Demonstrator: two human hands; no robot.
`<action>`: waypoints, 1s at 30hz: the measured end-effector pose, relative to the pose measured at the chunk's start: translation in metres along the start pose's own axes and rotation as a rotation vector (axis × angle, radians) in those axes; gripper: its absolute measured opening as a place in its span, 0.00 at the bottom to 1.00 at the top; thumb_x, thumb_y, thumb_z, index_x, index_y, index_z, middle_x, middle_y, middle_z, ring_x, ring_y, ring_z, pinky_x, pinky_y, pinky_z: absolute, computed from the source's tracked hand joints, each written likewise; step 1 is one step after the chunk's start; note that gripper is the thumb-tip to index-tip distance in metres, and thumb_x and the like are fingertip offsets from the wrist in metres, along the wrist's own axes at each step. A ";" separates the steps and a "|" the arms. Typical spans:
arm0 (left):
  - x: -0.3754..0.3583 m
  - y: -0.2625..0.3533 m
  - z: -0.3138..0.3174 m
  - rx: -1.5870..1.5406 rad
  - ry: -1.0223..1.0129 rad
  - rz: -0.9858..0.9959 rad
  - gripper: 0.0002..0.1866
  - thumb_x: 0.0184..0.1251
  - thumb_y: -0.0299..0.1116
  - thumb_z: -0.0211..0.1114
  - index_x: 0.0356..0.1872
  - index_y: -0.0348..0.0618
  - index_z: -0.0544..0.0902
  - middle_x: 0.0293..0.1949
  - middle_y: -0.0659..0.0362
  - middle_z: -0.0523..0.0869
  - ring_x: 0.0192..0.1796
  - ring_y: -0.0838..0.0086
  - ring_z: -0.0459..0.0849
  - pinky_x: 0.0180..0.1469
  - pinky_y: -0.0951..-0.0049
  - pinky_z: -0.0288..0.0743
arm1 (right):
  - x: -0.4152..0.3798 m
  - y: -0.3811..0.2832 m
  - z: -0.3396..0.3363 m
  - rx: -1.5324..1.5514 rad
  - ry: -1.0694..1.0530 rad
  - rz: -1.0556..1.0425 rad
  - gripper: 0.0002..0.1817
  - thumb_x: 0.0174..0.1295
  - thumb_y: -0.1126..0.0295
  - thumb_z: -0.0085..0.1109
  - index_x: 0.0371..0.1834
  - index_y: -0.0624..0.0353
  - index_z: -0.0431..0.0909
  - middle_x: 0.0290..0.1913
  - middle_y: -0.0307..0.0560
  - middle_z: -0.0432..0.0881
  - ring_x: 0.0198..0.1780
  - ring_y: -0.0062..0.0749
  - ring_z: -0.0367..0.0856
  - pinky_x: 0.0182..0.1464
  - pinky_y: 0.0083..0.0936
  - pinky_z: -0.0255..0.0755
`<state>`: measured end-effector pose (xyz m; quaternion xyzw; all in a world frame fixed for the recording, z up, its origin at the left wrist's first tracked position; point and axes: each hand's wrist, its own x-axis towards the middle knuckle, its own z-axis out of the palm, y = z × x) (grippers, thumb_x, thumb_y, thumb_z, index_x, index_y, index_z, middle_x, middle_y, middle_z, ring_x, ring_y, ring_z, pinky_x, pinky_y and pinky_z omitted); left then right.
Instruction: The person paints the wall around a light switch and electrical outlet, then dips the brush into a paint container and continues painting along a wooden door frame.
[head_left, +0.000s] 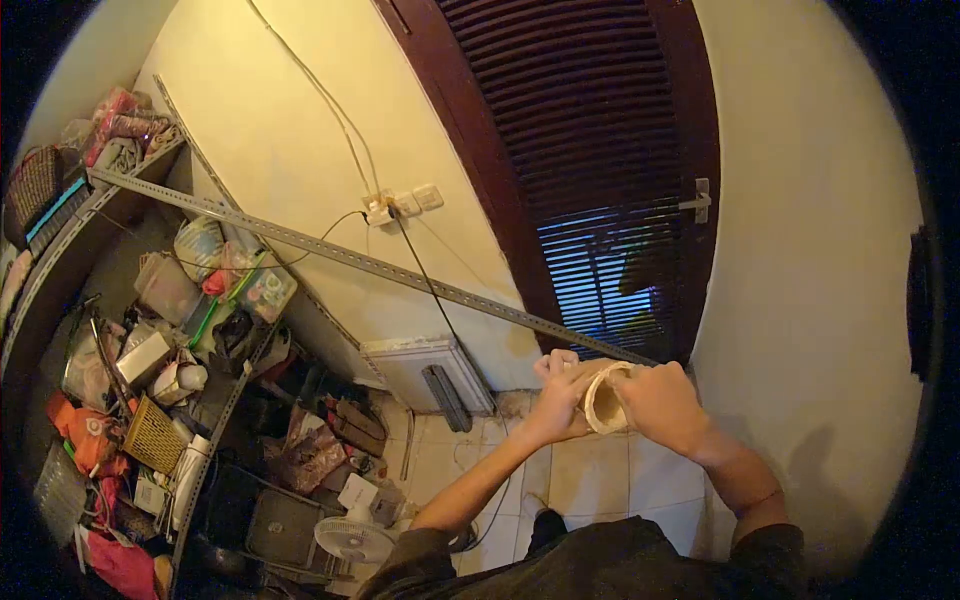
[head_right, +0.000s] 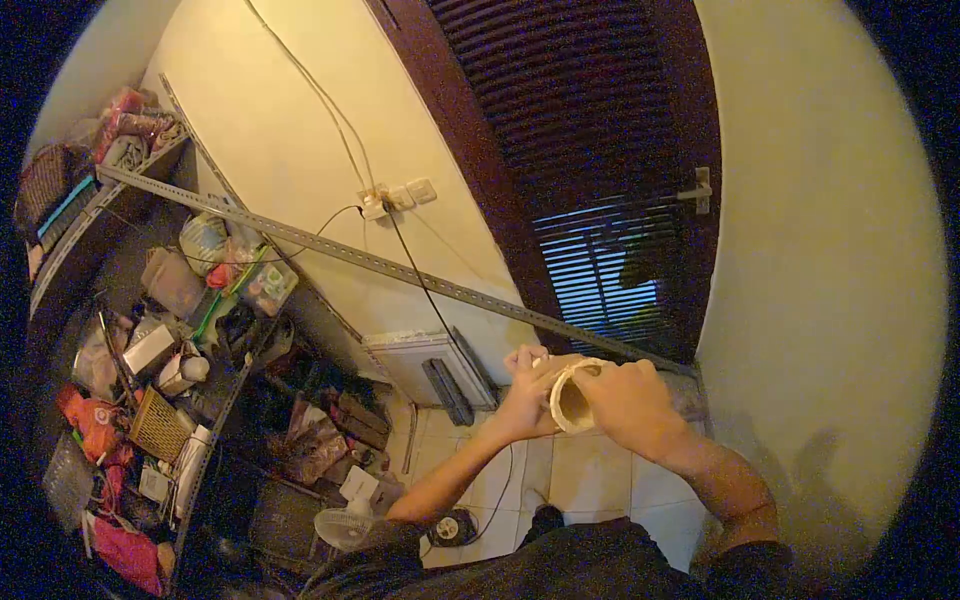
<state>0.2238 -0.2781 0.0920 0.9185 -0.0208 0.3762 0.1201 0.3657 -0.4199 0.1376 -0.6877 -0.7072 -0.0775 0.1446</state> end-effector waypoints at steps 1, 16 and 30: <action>-0.002 0.000 -0.001 0.024 -0.006 -0.043 0.38 0.39 0.45 0.79 0.58 0.49 0.81 0.55 0.61 0.85 0.50 0.62 0.71 0.55 0.60 0.55 | 0.000 0.000 0.000 0.004 -0.013 0.013 0.09 0.57 0.69 0.58 0.40 0.55 0.81 0.29 0.50 0.86 0.32 0.46 0.86 0.34 0.44 0.76; -0.009 -0.002 -0.006 0.048 -0.044 -0.062 0.37 0.39 0.45 0.79 0.57 0.50 0.81 0.55 0.61 0.84 0.52 0.58 0.71 0.56 0.58 0.56 | 0.004 -0.010 -0.008 -0.036 -0.033 -0.004 0.11 0.56 0.69 0.59 0.44 0.51 0.81 0.29 0.50 0.86 0.31 0.44 0.87 0.31 0.40 0.78; -0.024 -0.018 0.012 0.008 -0.133 -0.158 0.42 0.34 0.50 0.80 0.59 0.53 0.80 0.54 0.64 0.84 0.52 0.62 0.68 0.54 0.56 0.52 | 0.019 0.017 0.022 0.200 -0.195 -0.055 0.11 0.53 0.66 0.62 0.39 0.55 0.84 0.32 0.55 0.85 0.36 0.51 0.86 0.40 0.46 0.79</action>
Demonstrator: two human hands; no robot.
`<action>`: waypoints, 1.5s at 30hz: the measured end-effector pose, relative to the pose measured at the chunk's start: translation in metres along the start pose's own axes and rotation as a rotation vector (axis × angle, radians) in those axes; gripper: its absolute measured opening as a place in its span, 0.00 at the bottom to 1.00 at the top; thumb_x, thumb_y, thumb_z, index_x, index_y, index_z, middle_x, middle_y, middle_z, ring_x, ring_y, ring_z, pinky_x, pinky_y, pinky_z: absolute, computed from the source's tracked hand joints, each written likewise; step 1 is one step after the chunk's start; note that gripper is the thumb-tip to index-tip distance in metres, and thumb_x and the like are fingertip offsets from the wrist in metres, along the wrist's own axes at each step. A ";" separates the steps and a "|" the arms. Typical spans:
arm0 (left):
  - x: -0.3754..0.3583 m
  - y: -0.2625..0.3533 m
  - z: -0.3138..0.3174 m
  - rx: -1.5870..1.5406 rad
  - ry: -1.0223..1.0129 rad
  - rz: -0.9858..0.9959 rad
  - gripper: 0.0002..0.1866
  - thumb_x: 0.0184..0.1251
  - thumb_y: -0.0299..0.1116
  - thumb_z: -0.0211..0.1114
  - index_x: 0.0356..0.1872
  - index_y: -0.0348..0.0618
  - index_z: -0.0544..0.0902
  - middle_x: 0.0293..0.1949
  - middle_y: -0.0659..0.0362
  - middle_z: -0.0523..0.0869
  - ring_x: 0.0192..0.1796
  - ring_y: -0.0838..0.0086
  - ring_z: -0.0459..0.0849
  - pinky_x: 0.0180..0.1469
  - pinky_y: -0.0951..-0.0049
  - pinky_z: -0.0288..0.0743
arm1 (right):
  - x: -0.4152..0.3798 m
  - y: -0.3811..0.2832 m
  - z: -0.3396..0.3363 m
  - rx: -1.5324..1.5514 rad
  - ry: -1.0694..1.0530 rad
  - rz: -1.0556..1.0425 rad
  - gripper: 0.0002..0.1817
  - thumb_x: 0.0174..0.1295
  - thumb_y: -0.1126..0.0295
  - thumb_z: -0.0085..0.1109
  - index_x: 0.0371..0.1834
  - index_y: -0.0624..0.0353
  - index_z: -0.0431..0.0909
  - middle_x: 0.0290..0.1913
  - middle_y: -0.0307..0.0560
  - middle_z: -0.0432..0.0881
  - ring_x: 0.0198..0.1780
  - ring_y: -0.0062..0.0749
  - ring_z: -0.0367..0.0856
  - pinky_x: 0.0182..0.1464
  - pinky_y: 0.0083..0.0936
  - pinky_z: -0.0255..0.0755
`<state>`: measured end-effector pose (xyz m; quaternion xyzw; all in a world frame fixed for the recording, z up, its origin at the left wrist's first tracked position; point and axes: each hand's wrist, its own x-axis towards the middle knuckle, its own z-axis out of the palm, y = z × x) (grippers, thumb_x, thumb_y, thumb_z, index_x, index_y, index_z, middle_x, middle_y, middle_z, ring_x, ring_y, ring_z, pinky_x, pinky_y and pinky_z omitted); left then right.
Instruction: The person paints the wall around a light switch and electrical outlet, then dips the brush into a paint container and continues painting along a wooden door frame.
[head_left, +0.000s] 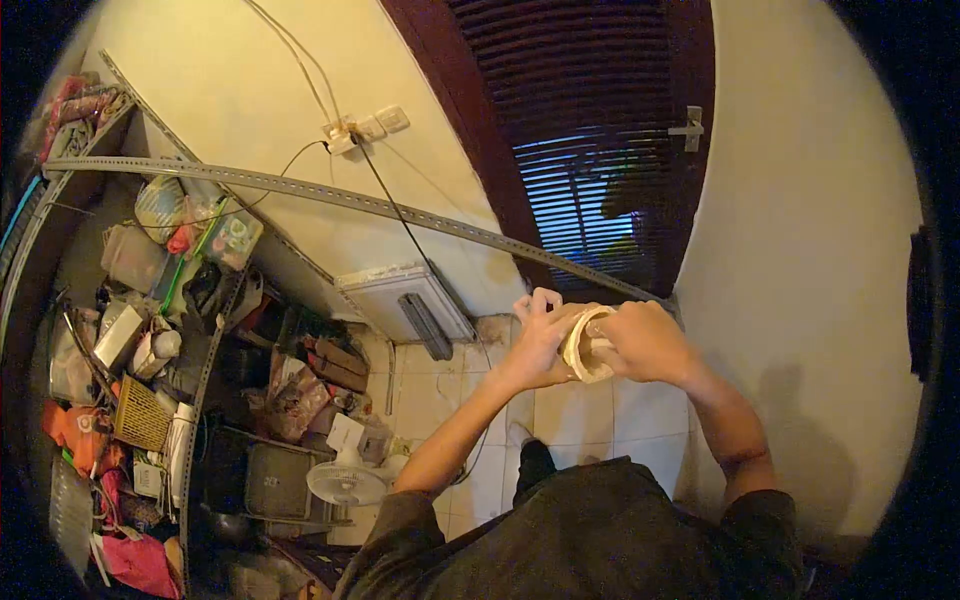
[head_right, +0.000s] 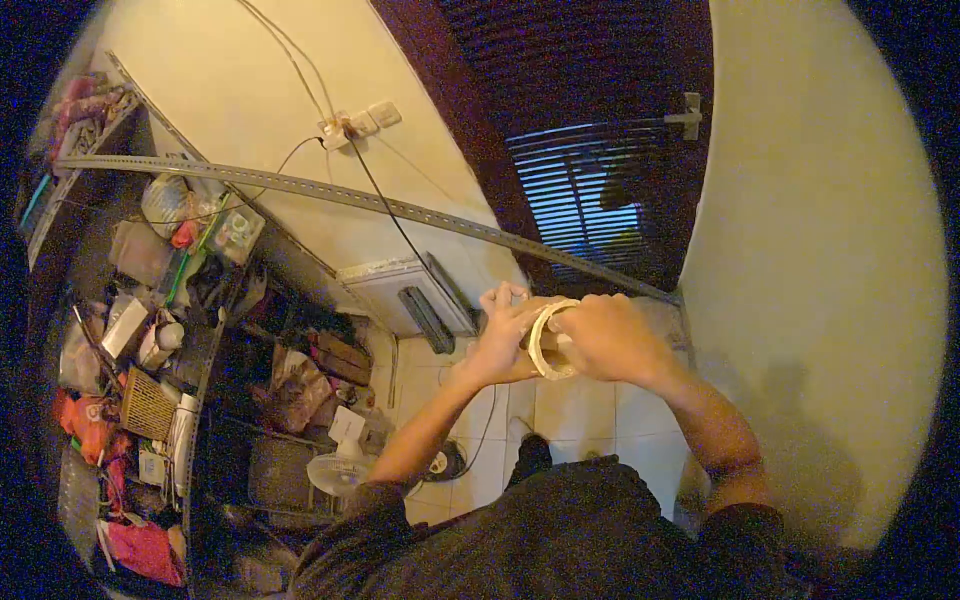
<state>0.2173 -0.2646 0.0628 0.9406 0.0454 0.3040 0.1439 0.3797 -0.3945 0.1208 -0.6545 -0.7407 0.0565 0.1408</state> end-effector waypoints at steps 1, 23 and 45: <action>-0.001 0.000 0.002 0.009 -0.029 -0.016 0.42 0.33 0.51 0.80 0.59 0.53 0.80 0.54 0.64 0.84 0.52 0.62 0.67 0.53 0.56 0.52 | 0.000 0.004 0.001 0.032 -0.012 -0.004 0.13 0.52 0.64 0.63 0.40 0.54 0.84 0.32 0.55 0.85 0.35 0.53 0.85 0.40 0.46 0.79; -0.007 -0.002 0.007 0.042 0.041 -0.111 0.40 0.31 0.50 0.83 0.52 0.46 0.83 0.50 0.61 0.86 0.50 0.68 0.77 0.60 0.60 0.55 | -0.050 0.061 -0.004 0.793 0.110 0.179 0.09 0.57 0.68 0.68 0.32 0.63 0.82 0.26 0.43 0.81 0.32 0.22 0.76 0.37 0.25 0.70; -0.038 0.003 0.008 -0.199 0.236 -0.314 0.41 0.40 0.52 0.80 0.57 0.43 0.78 0.51 0.60 0.85 0.55 0.68 0.76 0.63 0.58 0.50 | -0.059 0.076 0.047 1.434 0.025 0.465 0.09 0.61 0.68 0.68 0.37 0.61 0.81 0.22 0.28 0.69 0.20 0.09 0.61 0.19 0.12 0.47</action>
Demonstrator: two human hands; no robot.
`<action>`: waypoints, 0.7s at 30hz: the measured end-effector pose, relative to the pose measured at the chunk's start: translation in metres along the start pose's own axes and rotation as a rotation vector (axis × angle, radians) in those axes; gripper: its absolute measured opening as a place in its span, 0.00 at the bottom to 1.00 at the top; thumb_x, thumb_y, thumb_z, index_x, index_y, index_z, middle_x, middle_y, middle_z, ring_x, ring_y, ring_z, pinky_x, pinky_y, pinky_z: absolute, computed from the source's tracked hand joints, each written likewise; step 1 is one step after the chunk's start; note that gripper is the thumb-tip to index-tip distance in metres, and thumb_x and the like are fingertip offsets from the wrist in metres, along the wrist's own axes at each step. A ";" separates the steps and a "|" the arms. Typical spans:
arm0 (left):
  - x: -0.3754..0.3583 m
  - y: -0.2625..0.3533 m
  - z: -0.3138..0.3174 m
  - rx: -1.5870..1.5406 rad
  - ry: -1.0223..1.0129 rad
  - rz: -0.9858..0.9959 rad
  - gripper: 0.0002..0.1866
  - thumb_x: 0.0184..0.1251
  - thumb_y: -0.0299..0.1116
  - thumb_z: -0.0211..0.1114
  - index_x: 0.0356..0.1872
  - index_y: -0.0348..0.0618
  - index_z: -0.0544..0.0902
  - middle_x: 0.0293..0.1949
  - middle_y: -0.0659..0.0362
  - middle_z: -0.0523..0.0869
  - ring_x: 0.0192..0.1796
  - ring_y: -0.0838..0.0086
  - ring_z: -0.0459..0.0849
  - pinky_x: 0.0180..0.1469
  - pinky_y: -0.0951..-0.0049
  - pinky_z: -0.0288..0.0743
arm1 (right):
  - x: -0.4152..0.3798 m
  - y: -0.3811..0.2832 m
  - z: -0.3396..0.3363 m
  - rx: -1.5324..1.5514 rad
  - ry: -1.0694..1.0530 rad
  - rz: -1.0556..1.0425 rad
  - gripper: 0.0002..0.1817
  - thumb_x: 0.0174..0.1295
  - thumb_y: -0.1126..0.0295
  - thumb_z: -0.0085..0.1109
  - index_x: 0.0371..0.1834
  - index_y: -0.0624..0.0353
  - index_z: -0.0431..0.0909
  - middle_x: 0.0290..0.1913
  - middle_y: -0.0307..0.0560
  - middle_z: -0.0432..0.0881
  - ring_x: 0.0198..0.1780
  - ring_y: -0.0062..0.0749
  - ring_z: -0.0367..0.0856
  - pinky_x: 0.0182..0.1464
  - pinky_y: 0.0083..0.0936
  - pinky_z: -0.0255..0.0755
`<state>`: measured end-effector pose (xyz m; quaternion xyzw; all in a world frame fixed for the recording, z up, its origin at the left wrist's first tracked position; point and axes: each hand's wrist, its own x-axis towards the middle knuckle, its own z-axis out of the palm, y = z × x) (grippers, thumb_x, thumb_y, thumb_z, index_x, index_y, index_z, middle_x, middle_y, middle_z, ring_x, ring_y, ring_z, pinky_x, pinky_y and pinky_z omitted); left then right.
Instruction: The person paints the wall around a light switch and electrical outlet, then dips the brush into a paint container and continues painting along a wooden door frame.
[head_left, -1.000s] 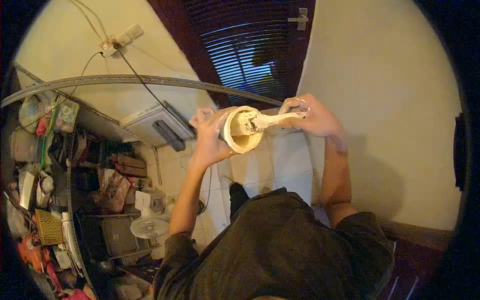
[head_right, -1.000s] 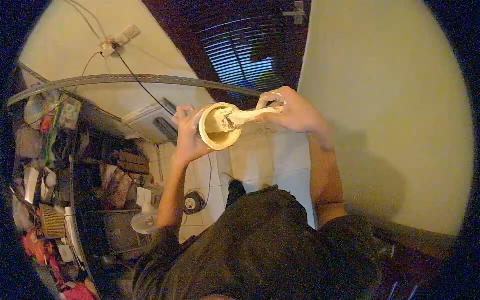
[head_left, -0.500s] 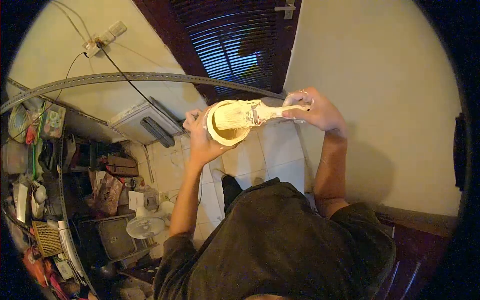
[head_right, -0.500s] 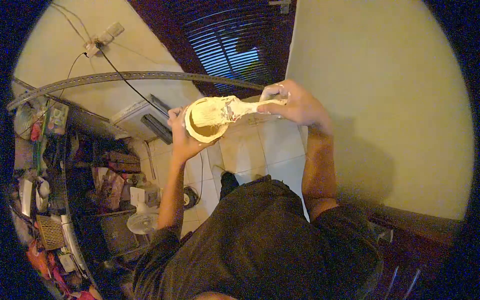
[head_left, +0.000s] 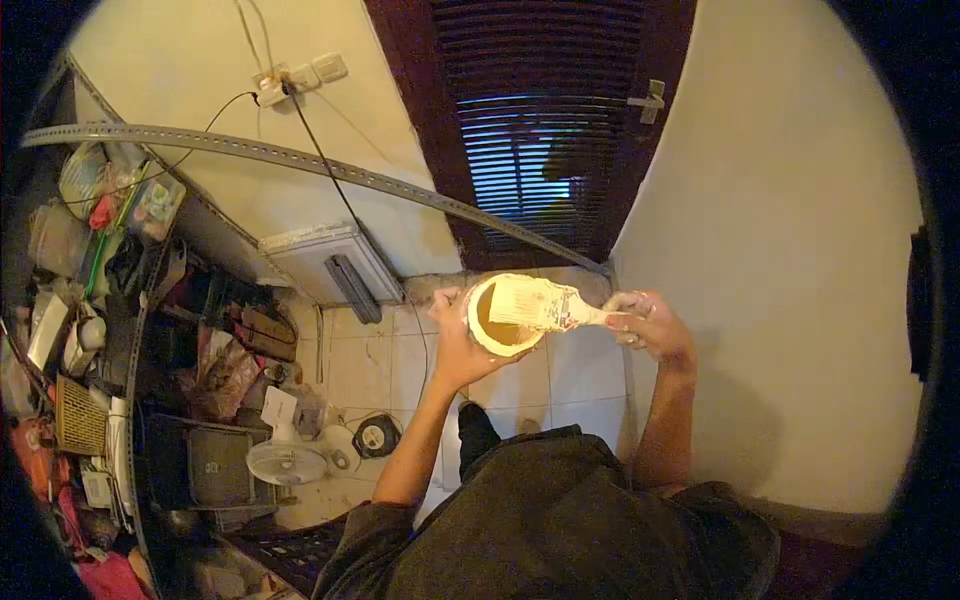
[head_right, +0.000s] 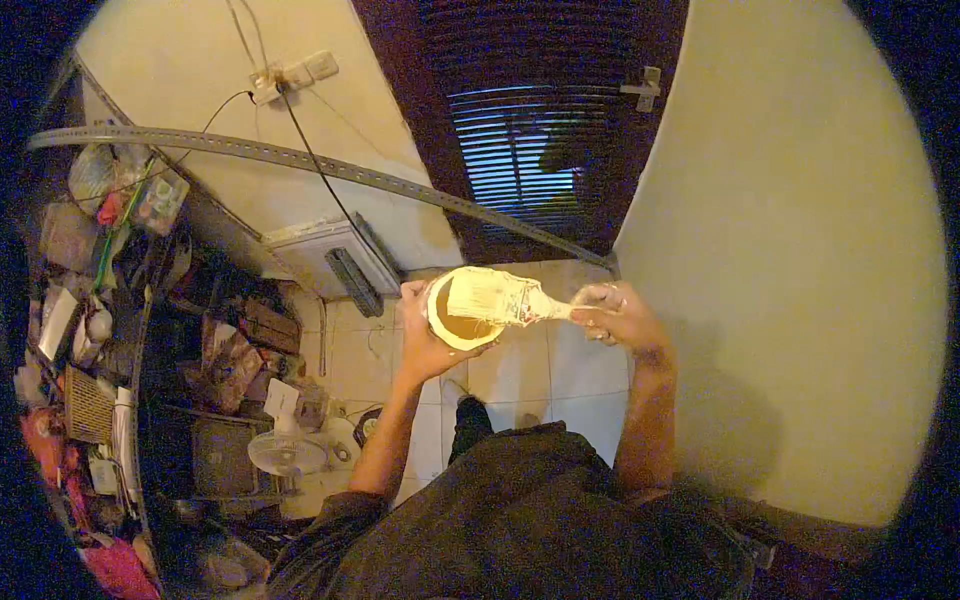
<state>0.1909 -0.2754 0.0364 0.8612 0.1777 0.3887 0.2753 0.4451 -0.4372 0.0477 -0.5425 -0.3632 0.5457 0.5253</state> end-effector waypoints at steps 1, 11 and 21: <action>-0.001 -0.001 0.001 0.000 0.007 -0.005 0.41 0.40 0.52 0.80 0.57 0.43 0.78 0.51 0.60 0.85 0.55 0.68 0.76 0.63 0.58 0.50 | 0.003 0.002 0.000 -0.006 -0.006 0.003 0.09 0.61 0.68 0.68 0.37 0.61 0.81 0.22 0.28 0.69 0.20 0.09 0.61 0.19 0.12 0.47; -0.021 -0.015 0.006 0.091 0.017 -0.148 0.45 0.30 0.49 0.86 0.55 0.42 0.79 0.52 0.57 0.79 0.57 0.61 0.65 0.64 0.59 0.58 | 0.021 0.013 0.000 0.051 -0.054 0.025 0.09 0.61 0.66 0.68 0.36 0.59 0.81 0.19 0.28 0.69 0.18 0.10 0.62 0.18 0.12 0.48; -0.031 -0.018 0.017 0.075 0.080 -0.216 0.49 0.30 0.49 0.87 0.58 0.39 0.75 0.51 0.55 0.74 0.57 0.62 0.69 0.62 0.61 0.64 | 0.036 0.017 0.004 0.121 -0.144 0.092 0.08 0.60 0.68 0.67 0.36 0.60 0.80 0.20 0.27 0.66 0.18 0.10 0.60 0.18 0.13 0.46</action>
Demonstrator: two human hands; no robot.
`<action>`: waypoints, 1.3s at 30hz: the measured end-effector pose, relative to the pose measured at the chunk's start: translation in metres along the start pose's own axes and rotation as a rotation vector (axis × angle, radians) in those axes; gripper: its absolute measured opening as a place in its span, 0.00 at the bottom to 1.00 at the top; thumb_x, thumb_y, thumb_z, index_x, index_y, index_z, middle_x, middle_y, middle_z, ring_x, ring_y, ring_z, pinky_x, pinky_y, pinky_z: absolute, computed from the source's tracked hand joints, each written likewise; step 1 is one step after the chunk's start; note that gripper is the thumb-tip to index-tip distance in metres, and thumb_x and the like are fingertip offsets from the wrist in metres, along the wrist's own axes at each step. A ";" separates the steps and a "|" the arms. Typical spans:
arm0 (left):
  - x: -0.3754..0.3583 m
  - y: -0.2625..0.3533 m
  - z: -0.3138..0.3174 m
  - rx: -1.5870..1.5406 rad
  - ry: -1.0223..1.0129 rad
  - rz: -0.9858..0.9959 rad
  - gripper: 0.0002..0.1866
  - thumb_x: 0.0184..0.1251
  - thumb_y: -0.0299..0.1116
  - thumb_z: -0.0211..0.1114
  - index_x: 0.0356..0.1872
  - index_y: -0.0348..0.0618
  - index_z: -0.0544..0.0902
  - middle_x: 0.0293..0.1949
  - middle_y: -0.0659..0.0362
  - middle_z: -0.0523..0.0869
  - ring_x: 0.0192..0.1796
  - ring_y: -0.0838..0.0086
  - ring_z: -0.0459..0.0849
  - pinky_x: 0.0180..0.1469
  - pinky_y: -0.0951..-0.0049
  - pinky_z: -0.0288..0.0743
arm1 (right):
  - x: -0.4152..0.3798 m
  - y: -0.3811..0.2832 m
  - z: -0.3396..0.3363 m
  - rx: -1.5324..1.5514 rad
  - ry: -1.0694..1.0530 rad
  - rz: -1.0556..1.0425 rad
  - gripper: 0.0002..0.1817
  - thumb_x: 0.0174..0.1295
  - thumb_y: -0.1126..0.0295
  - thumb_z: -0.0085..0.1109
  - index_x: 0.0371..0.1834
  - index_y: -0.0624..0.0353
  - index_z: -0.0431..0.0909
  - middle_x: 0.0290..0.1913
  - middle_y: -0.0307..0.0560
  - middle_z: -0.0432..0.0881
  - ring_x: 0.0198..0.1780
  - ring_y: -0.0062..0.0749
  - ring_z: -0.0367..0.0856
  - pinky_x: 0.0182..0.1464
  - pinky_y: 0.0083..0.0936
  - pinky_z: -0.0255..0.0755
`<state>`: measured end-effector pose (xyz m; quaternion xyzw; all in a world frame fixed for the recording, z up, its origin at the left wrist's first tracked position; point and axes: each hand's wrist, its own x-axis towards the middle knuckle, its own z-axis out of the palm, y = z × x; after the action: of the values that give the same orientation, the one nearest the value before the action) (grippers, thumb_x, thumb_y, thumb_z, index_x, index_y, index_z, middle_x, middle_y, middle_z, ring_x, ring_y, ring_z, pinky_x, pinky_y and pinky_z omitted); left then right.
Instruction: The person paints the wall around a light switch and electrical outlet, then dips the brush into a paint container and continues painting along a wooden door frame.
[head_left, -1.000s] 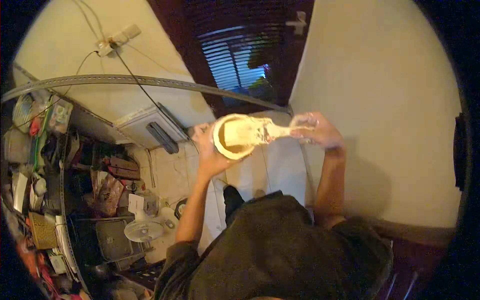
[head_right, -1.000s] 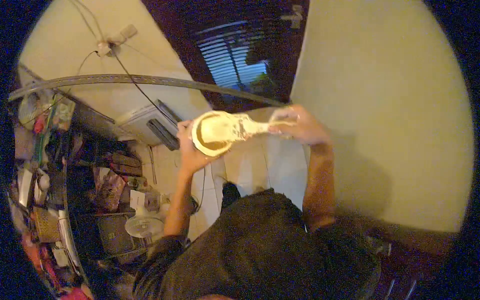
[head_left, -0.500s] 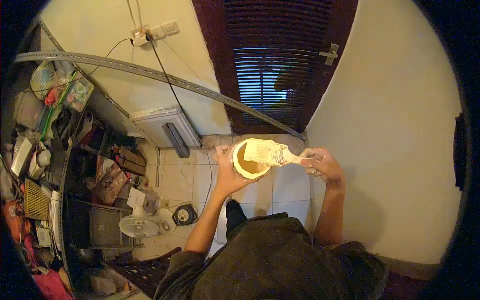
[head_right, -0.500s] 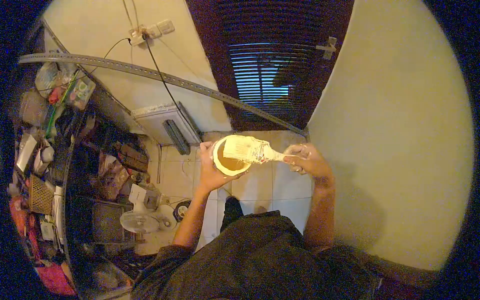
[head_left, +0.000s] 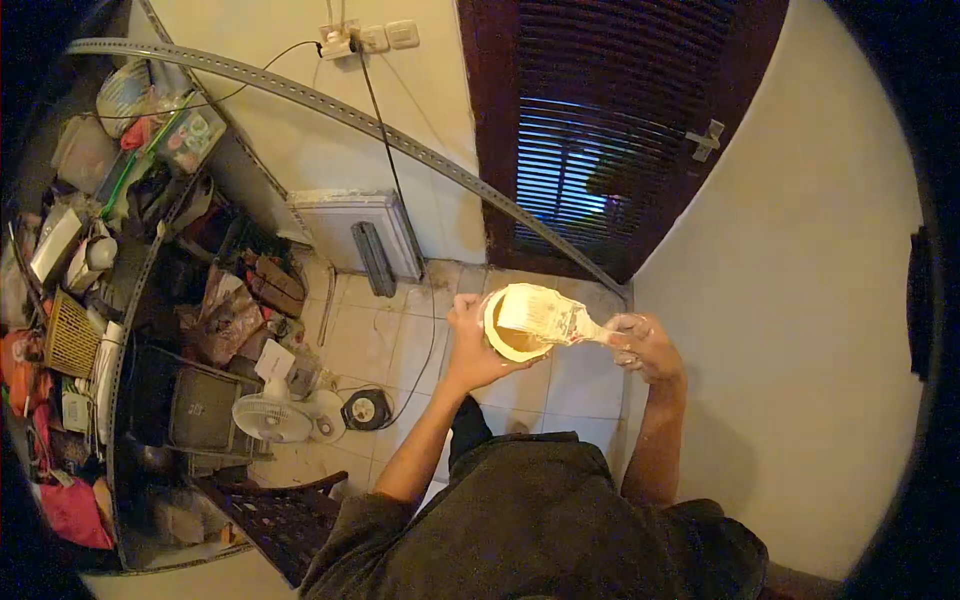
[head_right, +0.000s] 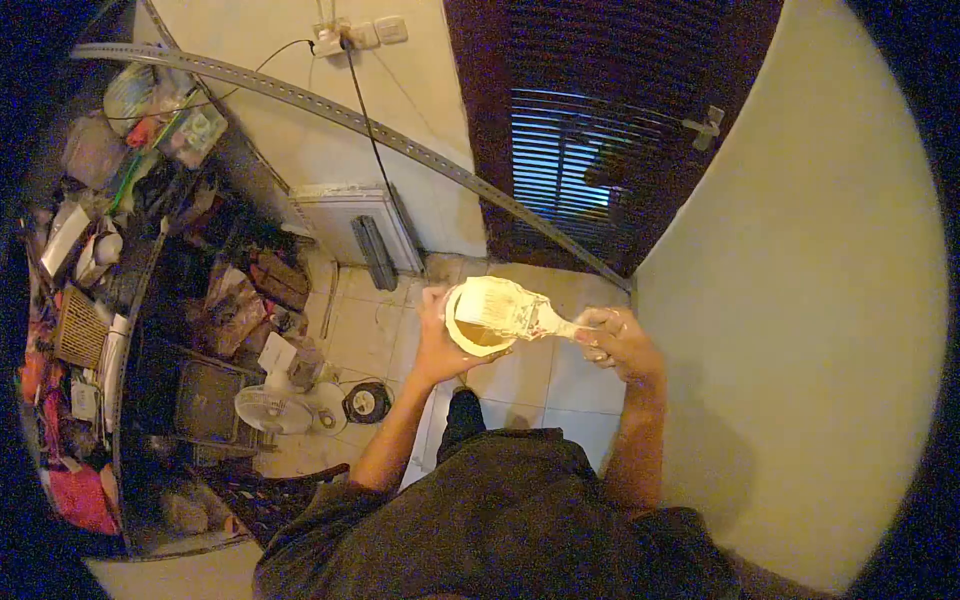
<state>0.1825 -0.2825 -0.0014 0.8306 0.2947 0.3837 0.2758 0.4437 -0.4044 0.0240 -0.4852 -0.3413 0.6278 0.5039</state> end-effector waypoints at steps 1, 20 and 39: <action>0.000 0.002 -0.002 0.094 -0.005 -0.006 0.48 0.30 0.48 0.88 0.58 0.39 0.75 0.51 0.55 0.73 0.57 0.62 0.70 0.61 0.61 0.66 | 0.002 0.001 -0.001 0.001 0.006 0.002 0.08 0.60 0.68 0.67 0.36 0.60 0.80 0.20 0.27 0.66 0.18 0.10 0.60 0.18 0.13 0.46; -0.001 -0.002 0.007 -0.076 0.094 -0.017 0.42 0.31 0.52 0.83 0.54 0.45 0.81 0.49 0.61 0.82 0.53 0.62 0.66 0.59 0.58 0.56 | 0.008 0.016 -0.005 0.043 -0.010 0.030 0.06 0.62 0.71 0.65 0.37 0.59 0.79 0.19 0.27 0.66 0.17 0.11 0.60 0.17 0.13 0.45; -0.044 -0.064 0.044 -0.005 0.231 -0.060 0.42 0.30 0.43 0.87 0.52 0.38 0.80 0.48 0.53 0.79 0.52 0.58 0.70 0.56 0.58 0.68 | 0.098 0.080 -0.042 0.296 -0.037 -0.250 0.07 0.67 0.64 0.59 0.38 0.54 0.76 0.23 0.31 0.71 0.19 0.09 0.63 0.16 0.09 0.51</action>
<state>0.1765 -0.2800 -0.0905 0.7709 0.3482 0.4693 0.2536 0.4576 -0.3332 -0.0875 -0.3479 -0.3119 0.6125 0.6376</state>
